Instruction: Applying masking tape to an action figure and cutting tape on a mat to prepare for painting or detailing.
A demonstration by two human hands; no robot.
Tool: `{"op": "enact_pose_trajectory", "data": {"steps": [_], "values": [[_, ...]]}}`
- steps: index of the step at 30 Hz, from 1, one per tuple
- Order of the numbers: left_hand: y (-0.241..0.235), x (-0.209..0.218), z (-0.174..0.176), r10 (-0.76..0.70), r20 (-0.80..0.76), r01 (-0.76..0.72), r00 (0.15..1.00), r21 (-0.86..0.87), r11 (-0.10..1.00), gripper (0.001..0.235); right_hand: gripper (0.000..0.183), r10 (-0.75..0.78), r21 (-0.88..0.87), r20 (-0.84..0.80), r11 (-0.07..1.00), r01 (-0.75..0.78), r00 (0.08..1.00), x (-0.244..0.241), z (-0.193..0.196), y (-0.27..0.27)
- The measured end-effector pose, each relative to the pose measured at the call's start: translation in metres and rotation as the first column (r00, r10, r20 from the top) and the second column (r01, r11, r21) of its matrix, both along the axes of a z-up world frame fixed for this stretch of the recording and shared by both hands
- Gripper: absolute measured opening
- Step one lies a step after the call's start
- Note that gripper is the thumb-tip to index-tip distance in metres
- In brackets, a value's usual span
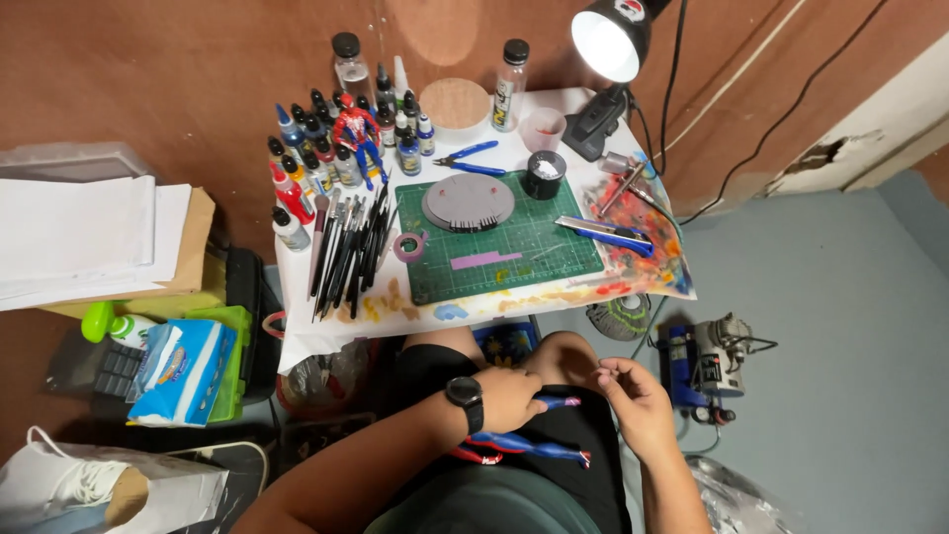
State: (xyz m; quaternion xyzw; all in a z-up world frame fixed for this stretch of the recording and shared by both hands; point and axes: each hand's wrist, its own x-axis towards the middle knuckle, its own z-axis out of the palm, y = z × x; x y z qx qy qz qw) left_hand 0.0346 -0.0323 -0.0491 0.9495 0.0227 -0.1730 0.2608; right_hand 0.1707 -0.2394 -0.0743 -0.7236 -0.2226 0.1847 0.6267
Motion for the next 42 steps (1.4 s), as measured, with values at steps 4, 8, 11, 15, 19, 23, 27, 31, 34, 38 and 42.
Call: {"op": "enact_pose_trajectory", "data": {"steps": [4,8,11,15,19,23,27,31,34,38,42], "values": [[0.032,-0.024,0.046,0.022,0.339,-0.005,0.941,-0.051,0.999,0.03,0.024,-0.011,-0.035,0.043,0.999,0.013,0.999,0.0,0.003,0.004],[0.095,-0.044,0.073,0.214,0.742,-0.419,0.635,0.098,0.903,0.014,0.019,-0.032,-0.086,0.123,0.995,0.043,0.992,0.001,0.011,0.007],[0.132,-0.051,0.065,0.138,0.894,-0.684,0.426,0.218,0.696,0.012,0.018,-0.029,-0.074,0.163,0.996,0.042,0.986,-0.004,0.016,0.015],[0.15,-0.042,0.056,0.082,0.93,-0.77,0.359,0.246,0.589,0.021,0.015,0.0,-0.031,0.296,0.999,0.009,0.955,-0.011,0.043,0.035],[0.149,-0.025,0.048,0.085,0.946,-0.779,0.314,0.205,0.592,0.021,0.014,0.028,-0.039,0.528,0.999,-0.009,0.849,-0.002,0.061,0.071],[0.148,0.007,0.024,-0.048,0.957,-0.606,0.286,0.219,0.765,0.011,0.01,0.127,-0.093,0.763,0.992,-0.087,0.634,0.017,0.084,0.13],[0.147,0.024,0.027,-0.013,0.938,-0.489,0.346,0.193,0.851,0.012,0.017,0.364,-0.427,0.783,0.904,0.012,0.505,0.051,0.066,0.189],[0.149,0.022,0.027,0.122,0.898,-0.498,0.423,0.118,0.859,0.014,0.012,0.391,-0.453,0.838,0.887,0.086,0.38,0.052,0.06,0.203],[0.148,0.022,0.019,0.093,0.909,-0.523,0.405,0.147,0.84,0.011,0.01,0.35,-0.395,0.9,0.907,0.145,0.259,0.053,0.049,0.204],[0.148,0.027,0.013,0.095,0.913,-0.495,0.398,0.127,0.859,0.015,0.005,0.271,-0.29,0.954,0.943,0.162,0.132,0.061,0.036,0.205],[0.151,0.036,0.001,0.057,0.922,-0.503,0.382,0.156,0.85,0.018,0.005,0.25,-0.258,0.966,0.954,0.153,0.064,0.062,0.038,0.205]]}}
